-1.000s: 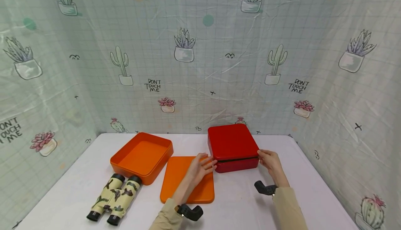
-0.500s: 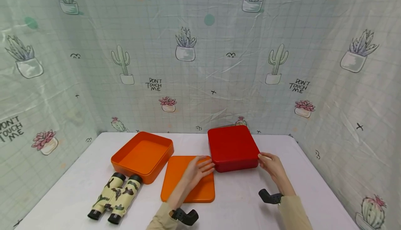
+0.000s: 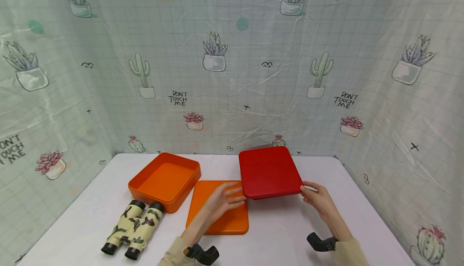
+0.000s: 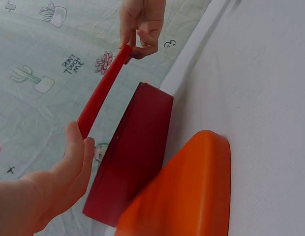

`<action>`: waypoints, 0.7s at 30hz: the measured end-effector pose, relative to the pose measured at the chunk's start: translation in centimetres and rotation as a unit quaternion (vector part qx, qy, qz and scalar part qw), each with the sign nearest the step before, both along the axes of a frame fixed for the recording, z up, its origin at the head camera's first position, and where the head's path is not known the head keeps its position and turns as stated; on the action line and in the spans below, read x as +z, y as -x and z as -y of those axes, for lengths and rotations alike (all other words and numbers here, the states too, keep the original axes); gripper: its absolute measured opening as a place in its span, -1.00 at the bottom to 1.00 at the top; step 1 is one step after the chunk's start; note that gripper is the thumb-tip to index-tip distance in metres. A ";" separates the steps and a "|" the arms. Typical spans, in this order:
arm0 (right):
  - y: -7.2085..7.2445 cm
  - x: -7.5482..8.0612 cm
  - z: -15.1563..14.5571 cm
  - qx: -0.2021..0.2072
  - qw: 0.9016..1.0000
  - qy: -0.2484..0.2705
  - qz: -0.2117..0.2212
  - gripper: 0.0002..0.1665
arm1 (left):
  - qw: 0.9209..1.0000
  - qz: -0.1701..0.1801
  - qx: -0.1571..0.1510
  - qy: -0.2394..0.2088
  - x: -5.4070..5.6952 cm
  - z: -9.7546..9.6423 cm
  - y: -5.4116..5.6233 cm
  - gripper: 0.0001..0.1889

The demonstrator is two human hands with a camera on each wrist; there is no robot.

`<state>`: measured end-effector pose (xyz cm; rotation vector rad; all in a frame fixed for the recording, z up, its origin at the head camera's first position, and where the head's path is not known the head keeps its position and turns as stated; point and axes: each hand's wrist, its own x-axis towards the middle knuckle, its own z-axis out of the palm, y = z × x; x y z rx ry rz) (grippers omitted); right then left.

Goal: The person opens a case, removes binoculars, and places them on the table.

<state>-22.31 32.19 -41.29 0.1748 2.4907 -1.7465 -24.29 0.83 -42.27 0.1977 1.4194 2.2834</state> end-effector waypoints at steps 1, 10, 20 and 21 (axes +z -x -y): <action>-0.2 0.1 0.0 0.006 1.000 -0.005 -0.001 -0.25 | 1.000 0.000 -0.006 0.001 0.1 0.2 -0.1 -0.45; -2.3 0.8 -0.4 0.031 0.999 0.008 0.020 -0.22 | 0.998 0.031 -0.056 -0.003 1.1 1.4 -1.2 -0.41; -4.4 0.6 -2.2 0.092 0.990 0.080 0.065 -0.49 | 0.992 0.055 -0.116 0.004 1.0 2.2 -2.7 -0.37; -4.6 0.6 -2.5 0.106 0.988 0.090 0.068 -0.57 | 0.991 0.058 -0.124 0.003 0.9 2.3 -2.8 -0.36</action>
